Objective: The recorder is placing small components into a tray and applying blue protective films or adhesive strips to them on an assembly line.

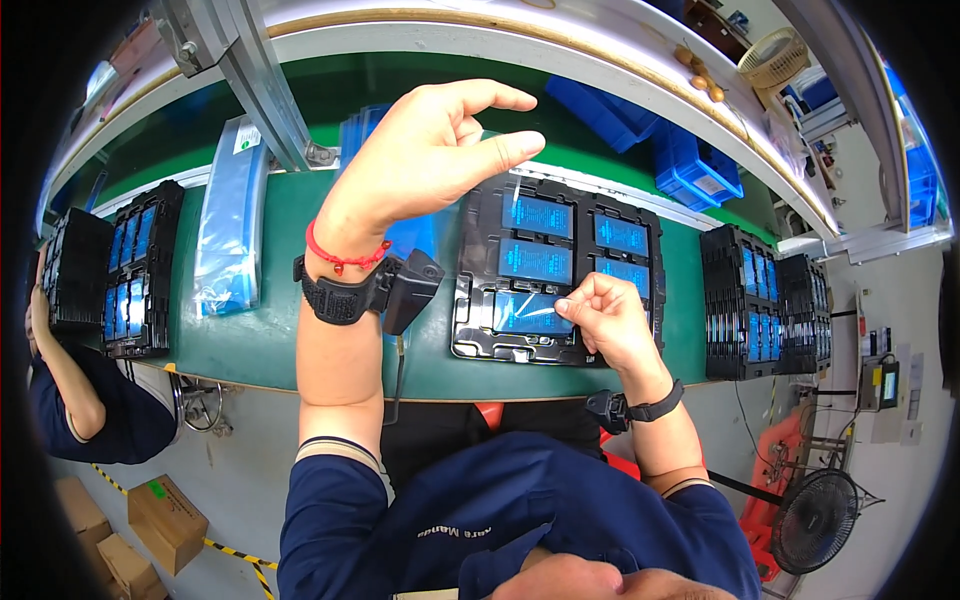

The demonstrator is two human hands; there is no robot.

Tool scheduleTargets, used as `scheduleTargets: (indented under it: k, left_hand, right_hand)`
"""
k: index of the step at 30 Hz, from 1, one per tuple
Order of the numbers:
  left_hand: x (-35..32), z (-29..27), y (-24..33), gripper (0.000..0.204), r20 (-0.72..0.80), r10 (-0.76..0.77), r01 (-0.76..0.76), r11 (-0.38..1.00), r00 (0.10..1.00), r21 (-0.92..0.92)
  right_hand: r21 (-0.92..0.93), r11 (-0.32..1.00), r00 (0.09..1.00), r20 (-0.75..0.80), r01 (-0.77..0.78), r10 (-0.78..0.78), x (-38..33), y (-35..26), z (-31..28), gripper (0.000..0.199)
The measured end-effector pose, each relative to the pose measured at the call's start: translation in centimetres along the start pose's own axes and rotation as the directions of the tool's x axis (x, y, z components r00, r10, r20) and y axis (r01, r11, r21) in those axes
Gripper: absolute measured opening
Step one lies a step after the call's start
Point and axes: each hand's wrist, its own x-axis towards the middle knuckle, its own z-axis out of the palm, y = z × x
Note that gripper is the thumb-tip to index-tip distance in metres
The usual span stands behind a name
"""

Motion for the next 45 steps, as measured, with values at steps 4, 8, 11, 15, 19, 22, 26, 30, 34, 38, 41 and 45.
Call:
scheduleTargets:
  k: [4, 8, 11, 15, 19, 22, 26, 30, 34, 38, 41, 45]
  left_hand:
    - [0.0, -0.1, -0.1, 0.036, -0.003, 0.008, -0.008, 1.000, 1.000, 0.020]
    - [0.0, 0.0, 0.1, 0.036, 0.000, -0.008, 0.008, 1.000, 1.000, 0.019]
    - [0.0, -0.1, 0.2, 0.035, -0.002, -0.009, 0.009, 1.000, 1.000, 0.023]
    - [0.0, -0.1, 0.3, 0.035, 0.000, -0.024, 0.024, 0.999, 1.000, 0.043]
    - [-0.1, -0.1, 0.4, 0.036, 0.009, -0.026, 0.026, 1.000, 1.000, 0.017]
    - [-0.1, 0.0, 0.2, 0.036, 0.009, -0.021, 0.021, 1.000, 1.000, -0.011]
    - [-0.1, 0.1, 0.3, 0.036, 0.011, -0.020, 0.020, 1.000, 1.000, -0.014]
    - [-0.1, 0.2, 0.4, 0.035, 0.017, -0.017, 0.017, 1.000, 1.000, -0.003]
    - [-0.2, 0.2, 0.4, 0.035, 0.020, -0.022, 0.023, 1.000, 1.000, -0.015]
    - [-0.1, 0.1, 0.3, 0.035, 0.021, -0.017, 0.017, 1.000, 1.000, 0.011]
    - [0.1, 0.2, 0.5, 0.035, 0.024, -0.007, 0.006, 1.000, 1.000, 0.025]
    - [0.2, 0.1, 0.1, 0.035, 0.019, -0.009, 0.009, 1.000, 1.000, 0.030]
  right_hand:
    - [-0.064, 0.997, 0.999, -0.033, 0.031, -0.033, 0.0, -0.2, 0.5, 0.016]
    - [-0.227, 0.971, 0.991, -0.091, 0.073, -0.096, 0.0, 0.4, 0.5, 0.014]
    - [-0.337, 0.936, 0.982, -0.110, 0.106, -0.151, 0.0, 0.7, 0.7, 0.013]
    - [-0.464, 0.876, 0.967, -0.135, 0.132, -0.217, -0.5, 0.0, 1.8, 0.011]
    - [-0.513, 0.845, 0.957, -0.138, 0.150, -0.254, -0.8, -0.3, 2.2, 0.010]
    - [-0.571, 0.802, 0.944, -0.131, 0.177, -0.302, -1.2, -0.2, 2.4, 0.008]
    - [-0.751, 0.582, 0.875, -0.010, 0.313, -0.484, -2.2, -0.7, 2.8, 0.010]
    - [-0.482, 0.710, 0.855, 0.214, 0.513, -0.472, -2.8, -1.4, 2.4, 0.011]
    - [0.163, 0.941, 0.911, 0.247, 0.296, -0.329, -2.4, -1.0, 0.9, 0.008]
    - [0.202, 0.979, 0.991, 0.113, 0.043, -0.067, -1.7, -0.7, -0.7, 0.009]
    - [0.086, 0.994, 0.997, -0.018, 0.070, -0.068, -1.1, 0.1, -0.5, 0.014]
    - [0.015, 0.999, 0.998, -0.023, 0.052, -0.052, -0.5, 0.1, -0.3, 0.017]
